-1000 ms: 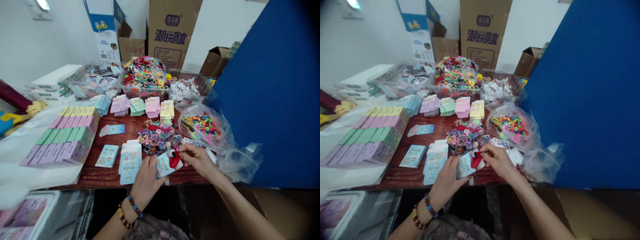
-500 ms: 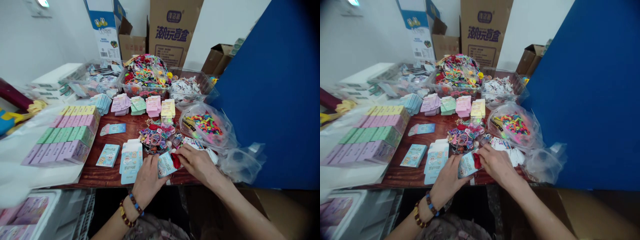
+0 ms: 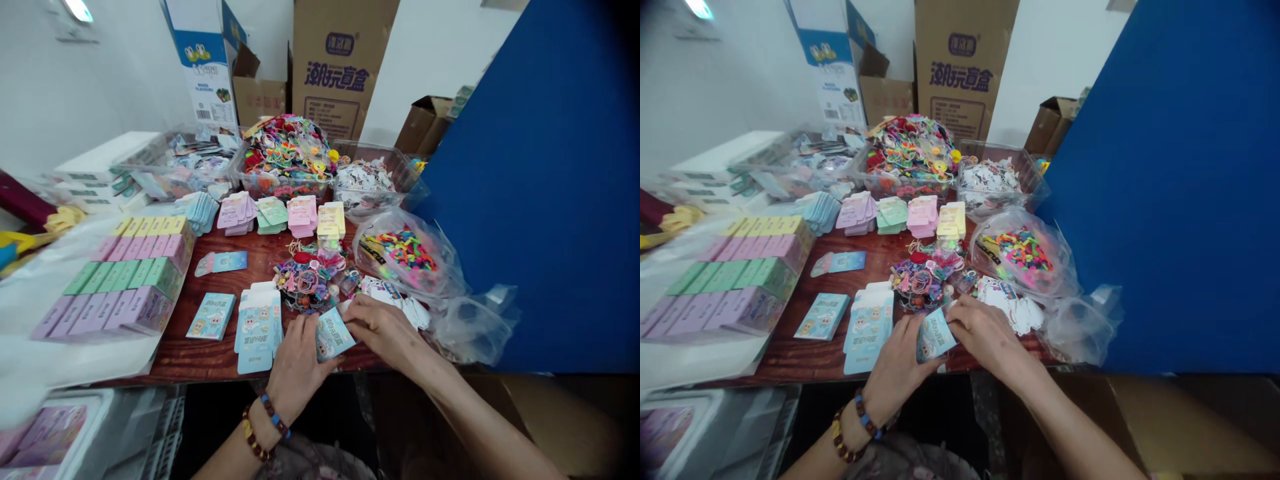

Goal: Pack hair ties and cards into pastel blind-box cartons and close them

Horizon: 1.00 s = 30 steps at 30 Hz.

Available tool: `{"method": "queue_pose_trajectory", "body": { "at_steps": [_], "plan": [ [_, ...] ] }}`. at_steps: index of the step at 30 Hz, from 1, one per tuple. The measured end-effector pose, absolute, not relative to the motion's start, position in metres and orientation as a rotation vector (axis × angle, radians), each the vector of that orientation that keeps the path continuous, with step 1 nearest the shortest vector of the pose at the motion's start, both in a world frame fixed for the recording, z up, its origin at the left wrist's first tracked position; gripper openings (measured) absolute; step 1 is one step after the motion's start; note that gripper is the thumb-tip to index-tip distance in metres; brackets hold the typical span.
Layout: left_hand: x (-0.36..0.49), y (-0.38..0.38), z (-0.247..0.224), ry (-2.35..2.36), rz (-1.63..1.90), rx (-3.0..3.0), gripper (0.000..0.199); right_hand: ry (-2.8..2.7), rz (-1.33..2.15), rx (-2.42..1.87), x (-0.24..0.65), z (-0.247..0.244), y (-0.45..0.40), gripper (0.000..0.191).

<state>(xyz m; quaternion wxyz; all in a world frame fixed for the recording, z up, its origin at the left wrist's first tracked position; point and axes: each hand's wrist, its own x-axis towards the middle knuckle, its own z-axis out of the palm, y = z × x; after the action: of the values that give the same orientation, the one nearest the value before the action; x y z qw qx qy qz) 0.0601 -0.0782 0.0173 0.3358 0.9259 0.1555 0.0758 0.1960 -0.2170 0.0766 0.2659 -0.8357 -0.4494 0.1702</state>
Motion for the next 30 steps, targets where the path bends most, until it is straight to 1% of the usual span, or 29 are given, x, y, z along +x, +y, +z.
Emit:
{"method": "queue_pose_trajectory", "body": {
  "at_steps": [2,4,6,7,9,11,14,17,20,23,26,30],
  "plan": [
    [0.057,-0.082,0.015,0.408,0.190,2.404,0.064,-1.183,0.473,-2.272,0.188,0.076,-0.216,0.020],
    [0.052,-0.085,0.011,0.396,0.204,2.388,0.065,-1.118,0.653,-2.164,0.180,0.076,-0.221,0.023],
    [0.046,-0.087,0.007,0.380,0.232,2.383,0.068,-0.954,0.859,-2.011,0.180,0.073,-0.231,0.024],
    [0.042,-0.088,0.005,0.374,0.241,2.385,0.069,-0.845,0.906,-1.944,0.183,0.070,-0.236,0.026],
    [0.036,-0.086,0.005,0.379,0.258,2.388,0.068,-0.646,0.839,-1.880,0.199,0.060,-0.246,0.032],
    [0.031,-0.080,0.008,0.413,0.291,2.387,0.068,-0.573,0.638,-1.962,0.222,0.047,-0.250,0.030],
    [0.026,-0.062,0.017,0.505,0.366,2.405,0.067,-0.690,0.419,-2.325,0.255,0.028,-0.243,0.018],
    [0.024,-0.042,0.023,0.591,0.433,2.441,0.064,-0.918,0.309,-2.622,0.272,0.020,-0.228,0.020],
    [0.020,-0.026,0.020,0.635,0.501,2.457,0.065,-1.102,0.306,-2.781,0.275,0.022,-0.216,0.021],
    [0.016,-0.016,0.015,0.633,0.548,2.466,0.067,-1.125,0.327,-2.838,0.271,0.028,-0.214,0.022],
    [0.015,-0.012,0.013,0.635,0.539,2.461,0.066,-1.108,0.315,-2.743,0.258,0.035,-0.216,0.023],
    [0.017,-0.014,0.017,0.628,0.518,2.426,0.065,-1.128,0.531,-2.573,0.230,0.036,-0.213,0.017]
  ]
}}
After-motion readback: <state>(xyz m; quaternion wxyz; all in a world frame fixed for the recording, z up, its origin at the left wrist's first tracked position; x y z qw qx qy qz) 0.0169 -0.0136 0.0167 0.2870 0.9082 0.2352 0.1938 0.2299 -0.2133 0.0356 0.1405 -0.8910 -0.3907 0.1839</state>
